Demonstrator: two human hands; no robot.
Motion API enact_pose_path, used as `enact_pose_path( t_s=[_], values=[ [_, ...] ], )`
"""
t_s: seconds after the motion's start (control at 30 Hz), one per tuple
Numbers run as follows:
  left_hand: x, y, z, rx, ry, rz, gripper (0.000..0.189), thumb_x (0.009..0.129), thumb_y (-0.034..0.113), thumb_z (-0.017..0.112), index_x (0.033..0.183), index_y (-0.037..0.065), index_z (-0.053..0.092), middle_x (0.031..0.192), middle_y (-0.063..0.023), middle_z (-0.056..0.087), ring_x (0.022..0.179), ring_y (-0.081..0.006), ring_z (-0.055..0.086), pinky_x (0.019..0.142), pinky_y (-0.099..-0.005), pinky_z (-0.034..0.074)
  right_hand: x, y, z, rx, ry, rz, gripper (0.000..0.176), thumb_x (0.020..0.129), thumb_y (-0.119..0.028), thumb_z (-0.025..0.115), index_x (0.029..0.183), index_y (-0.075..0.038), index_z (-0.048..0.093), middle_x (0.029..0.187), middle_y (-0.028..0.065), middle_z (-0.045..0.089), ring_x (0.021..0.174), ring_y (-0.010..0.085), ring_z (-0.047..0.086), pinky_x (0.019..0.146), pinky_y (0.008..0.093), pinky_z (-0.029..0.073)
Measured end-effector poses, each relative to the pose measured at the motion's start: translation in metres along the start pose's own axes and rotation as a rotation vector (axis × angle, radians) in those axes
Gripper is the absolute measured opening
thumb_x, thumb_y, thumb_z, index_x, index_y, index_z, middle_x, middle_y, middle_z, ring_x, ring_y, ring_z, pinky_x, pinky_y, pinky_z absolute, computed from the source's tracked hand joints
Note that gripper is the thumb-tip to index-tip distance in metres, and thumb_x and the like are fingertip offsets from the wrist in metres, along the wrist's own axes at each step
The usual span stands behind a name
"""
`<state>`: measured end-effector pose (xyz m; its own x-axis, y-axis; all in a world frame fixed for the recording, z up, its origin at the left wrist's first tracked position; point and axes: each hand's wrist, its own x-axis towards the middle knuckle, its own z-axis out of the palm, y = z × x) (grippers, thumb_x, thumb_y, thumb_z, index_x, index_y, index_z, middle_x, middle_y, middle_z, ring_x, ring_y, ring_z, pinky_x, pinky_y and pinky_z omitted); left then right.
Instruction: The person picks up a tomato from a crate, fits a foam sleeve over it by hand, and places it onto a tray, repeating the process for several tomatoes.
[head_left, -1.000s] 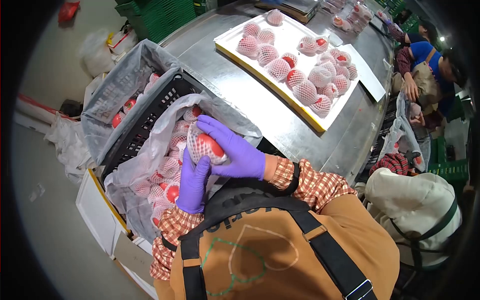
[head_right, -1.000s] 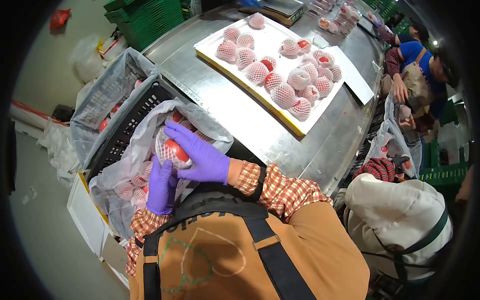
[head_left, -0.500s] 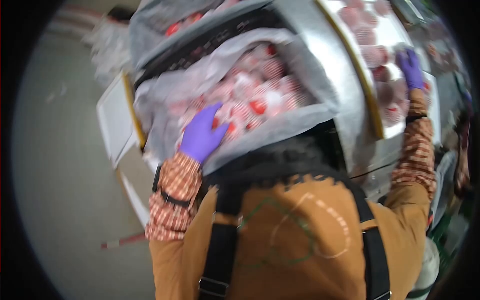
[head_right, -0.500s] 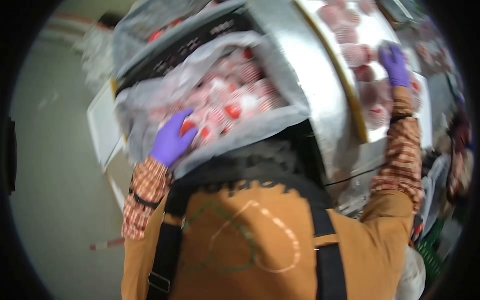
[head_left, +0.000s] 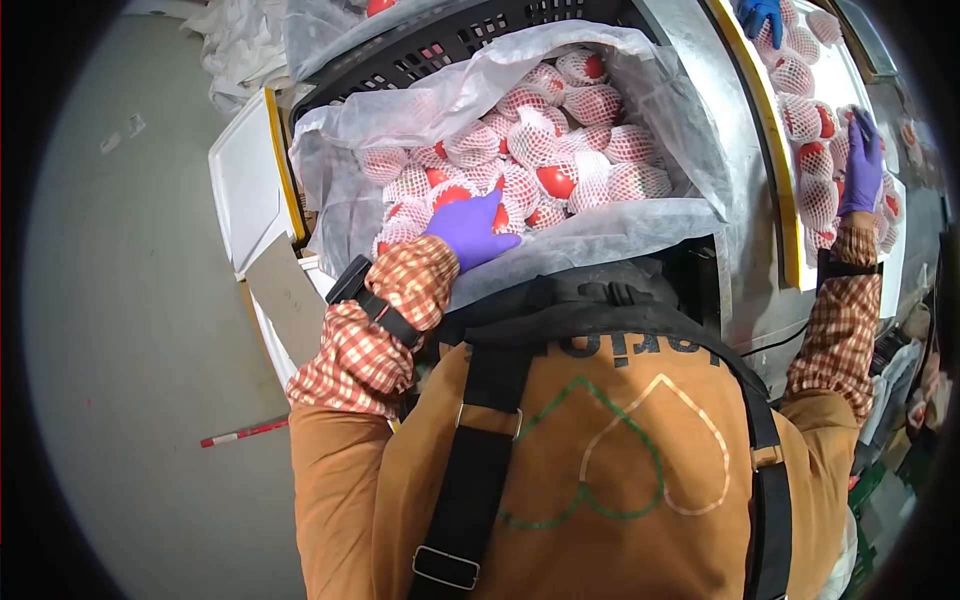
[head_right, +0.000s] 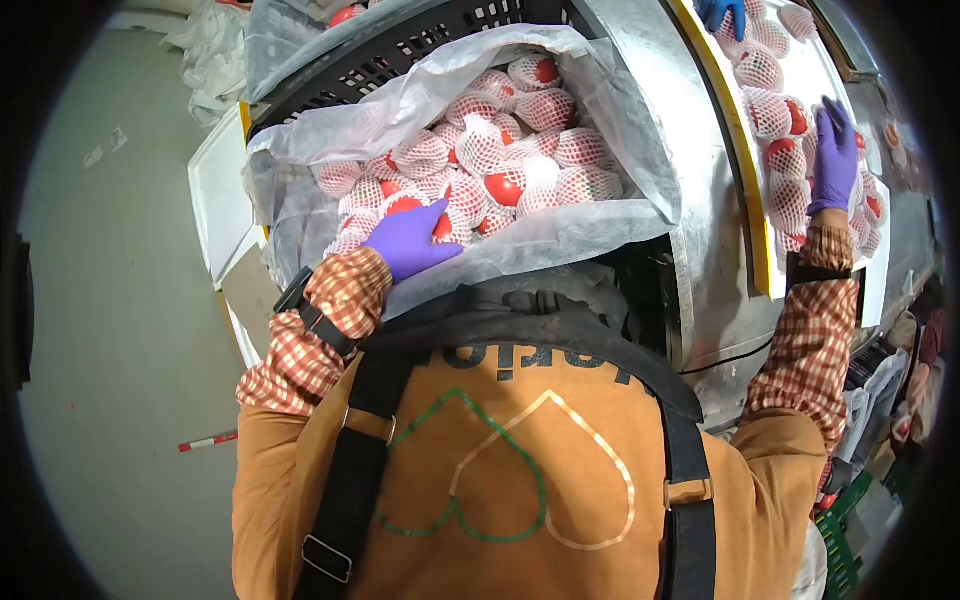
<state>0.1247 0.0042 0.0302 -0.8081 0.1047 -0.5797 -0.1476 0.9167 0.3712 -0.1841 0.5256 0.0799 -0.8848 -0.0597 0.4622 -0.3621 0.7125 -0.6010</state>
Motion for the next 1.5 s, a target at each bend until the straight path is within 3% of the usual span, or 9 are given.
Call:
enact_pose_path(
  t_s=[0.07,0.27,0.47,0.57,0.73,0.9,1.07,1.27,1.5],
  values=[
    [0.009,0.010,-0.005,0.004,-0.039,-0.021,0.082,0.080,0.053,0.061,0.137,-0.002,0.039,0.120,-0.0256,0.058,0.111,-0.0359,0.057,0.093,-0.0408,0.046,-0.024,-0.088,0.014,0.412,-0.165,0.133,0.031,0.097,-0.014,0.050,0.125,-0.003,0.058,0.126,0.0067,0.060,0.115,0.0157,0.055,0.099,0.0288,0.042],
    [0.018,0.005,-0.010,0.053,-0.105,-0.113,0.084,0.074,0.053,0.066,0.132,-0.003,0.042,0.117,-0.0252,0.059,0.108,-0.0361,0.059,0.093,-0.0401,0.047,-0.110,-0.216,0.062,0.490,-0.551,-0.111,0.027,0.093,-0.006,0.051,0.117,-0.004,0.062,0.116,0.0063,0.063,0.112,0.0158,0.056,0.097,0.0288,0.044],
    [0.002,-0.016,-0.021,-0.511,0.374,-0.017,0.066,0.074,0.033,0.075,0.125,0.000,0.048,0.109,-0.0167,0.063,0.104,-0.0252,0.062,0.091,-0.0352,0.048,-0.161,-0.273,0.094,0.922,-0.775,0.143,0.033,0.092,-0.006,0.052,0.124,-0.003,0.057,0.123,0.0073,0.059,0.110,0.0154,0.056,0.096,0.0293,0.044],
    [-0.019,0.008,-0.050,-0.535,0.521,0.054,0.062,0.075,0.028,0.075,0.123,0.000,0.049,0.107,-0.0151,0.063,0.101,-0.0226,0.062,0.089,-0.0346,0.049,-0.167,-0.298,0.109,0.991,-0.808,0.373,0.044,0.092,-0.017,0.059,0.133,-0.005,0.048,0.126,0.0059,0.056,0.111,0.0144,0.054,0.095,0.0290,0.044],
    [-0.032,0.046,-0.050,-0.299,0.856,0.250,0.067,0.068,0.021,0.078,0.124,0.000,0.049,0.113,-0.0166,0.057,0.106,-0.0273,0.058,0.093,-0.0368,0.045,-0.181,-0.316,0.147,0.966,-0.925,0.460,0.082,0.083,-0.036,0.070,0.146,-0.006,0.028,0.127,0.0200,0.053,0.116,0.0230,0.054,0.094,0.0326,0.045],
    [-0.042,0.070,-0.048,-0.206,0.831,0.234,0.075,0.065,0.025,0.080,0.127,0.000,0.045,0.117,-0.0189,0.050,0.114,-0.0342,0.047,0.101,-0.0426,0.037,-0.180,-0.339,0.159,0.947,-0.984,0.513,0.073,0.087,-0.030,0.066,0.145,-0.004,0.030,0.114,0.0141,0.062,0.098,0.0157,0.062,0.085,0.0266,0.050],
    [-0.053,0.067,-0.043,-0.442,0.877,0.281,0.077,0.073,0.025,0.079,0.134,0.000,0.039,0.122,-0.0182,0.047,0.116,-0.0297,0.049,0.097,-0.0364,0.042,-0.182,-0.331,0.165,1.186,-0.828,0.578,0.047,0.097,-0.024,0.052,0.139,-0.004,0.043,0.127,0.0102,0.056,0.113,0.0148,0.055,0.097,0.0280,0.044],
    [-0.042,0.059,-0.034,-0.629,0.780,0.184,0.079,0.076,0.027,0.078,0.137,-0.001,0.036,0.130,-0.0170,0.045,0.120,-0.0247,0.048,0.096,-0.0354,0.045,-0.186,-0.336,0.162,1.061,-0.681,0.145,0.039,0.097,-0.019,0.050,0.134,-0.005,0.051,0.124,0.0102,0.060,0.111,0.0157,0.057,0.097,0.0286,0.044],
    [-0.059,0.062,-0.045,-1.627,0.379,0.468,0.072,0.083,0.026,0.067,0.142,0.002,0.033,0.135,-0.0153,0.045,0.123,-0.0268,0.049,0.104,-0.0387,0.040,-0.161,-0.296,0.150,0.856,-0.760,0.154,0.038,0.094,-0.021,0.055,0.127,-0.004,0.055,0.117,0.0095,0.063,0.104,0.0171,0.061,0.089,0.0296,0.049]
  ],
)
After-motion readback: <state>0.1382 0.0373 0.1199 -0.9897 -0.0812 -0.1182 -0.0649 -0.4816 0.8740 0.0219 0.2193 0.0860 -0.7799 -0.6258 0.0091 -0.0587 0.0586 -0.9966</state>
